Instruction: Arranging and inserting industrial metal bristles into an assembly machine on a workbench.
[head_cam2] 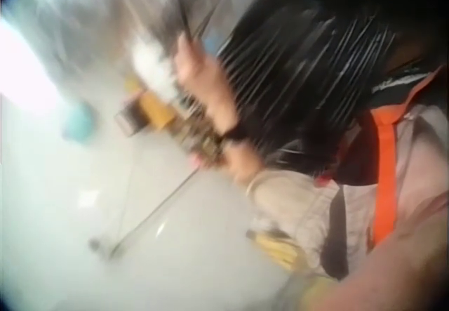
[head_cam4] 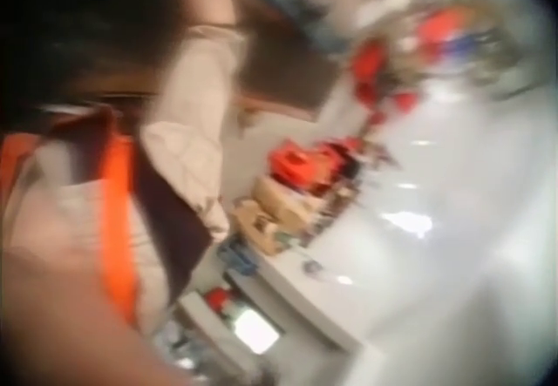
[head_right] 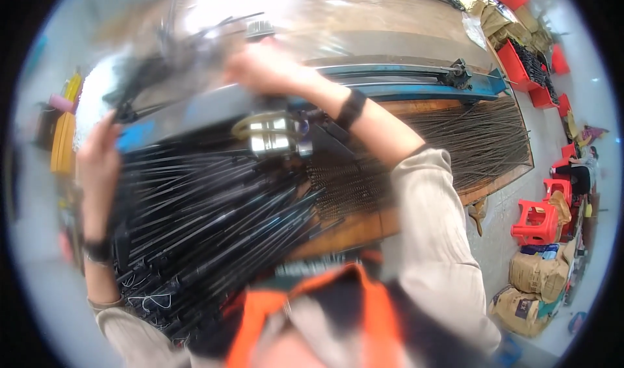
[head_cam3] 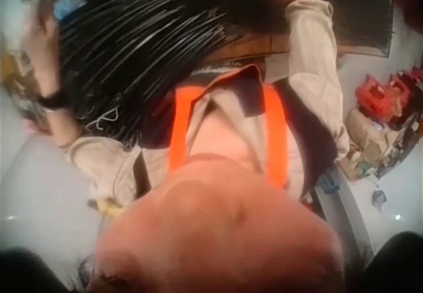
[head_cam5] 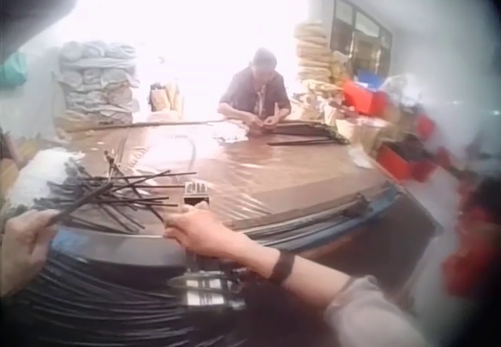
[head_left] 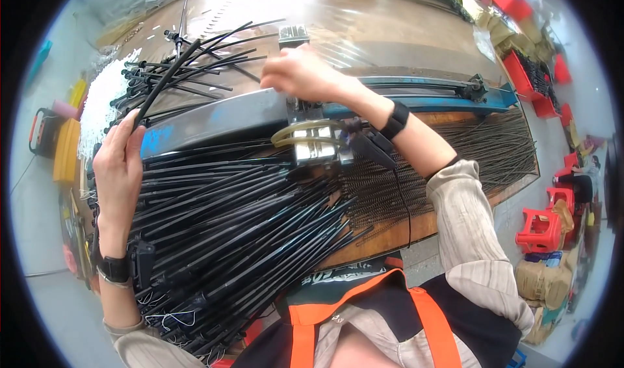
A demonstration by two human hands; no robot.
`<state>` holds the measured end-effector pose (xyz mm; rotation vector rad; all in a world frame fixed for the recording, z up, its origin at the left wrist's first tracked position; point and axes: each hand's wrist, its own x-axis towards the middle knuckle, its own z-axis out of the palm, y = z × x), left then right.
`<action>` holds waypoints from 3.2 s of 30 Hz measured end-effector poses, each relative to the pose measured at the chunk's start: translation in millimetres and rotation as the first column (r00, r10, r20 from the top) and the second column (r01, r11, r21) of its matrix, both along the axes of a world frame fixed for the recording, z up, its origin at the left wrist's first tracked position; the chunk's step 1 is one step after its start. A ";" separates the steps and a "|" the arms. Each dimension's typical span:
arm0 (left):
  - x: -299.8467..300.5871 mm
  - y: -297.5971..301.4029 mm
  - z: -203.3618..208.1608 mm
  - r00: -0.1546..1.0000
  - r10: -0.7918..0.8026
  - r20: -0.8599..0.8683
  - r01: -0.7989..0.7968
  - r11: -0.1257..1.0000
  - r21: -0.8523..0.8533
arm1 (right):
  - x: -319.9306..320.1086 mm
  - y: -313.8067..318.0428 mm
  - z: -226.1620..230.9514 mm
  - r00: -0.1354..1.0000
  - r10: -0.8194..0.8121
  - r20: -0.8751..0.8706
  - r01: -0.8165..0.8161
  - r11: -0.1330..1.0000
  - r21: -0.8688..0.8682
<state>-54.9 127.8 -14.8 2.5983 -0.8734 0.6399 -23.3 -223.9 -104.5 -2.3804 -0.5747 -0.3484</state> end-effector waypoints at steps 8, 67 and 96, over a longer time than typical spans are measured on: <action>22.7 -5.2 -19.2 0.999 -0.027 -0.017 0.028 0.999 0.044 | -48.4 -105.5 -22.0 0.861 -0.107 0.497 0.323 0.870 -0.372; 68.0 -158.1 -125.8 0.971 -0.237 0.010 0.234 0.963 0.131 | -150.1 -106.3 -69.8 0.978 -0.192 0.080 0.168 0.957 0.238; -35.6 -38.8 -100.2 0.737 -0.232 -0.634 0.434 0.882 0.181 | -196.6 -45.2 -52.0 0.987 -0.142 -0.080 0.109 0.938 -0.328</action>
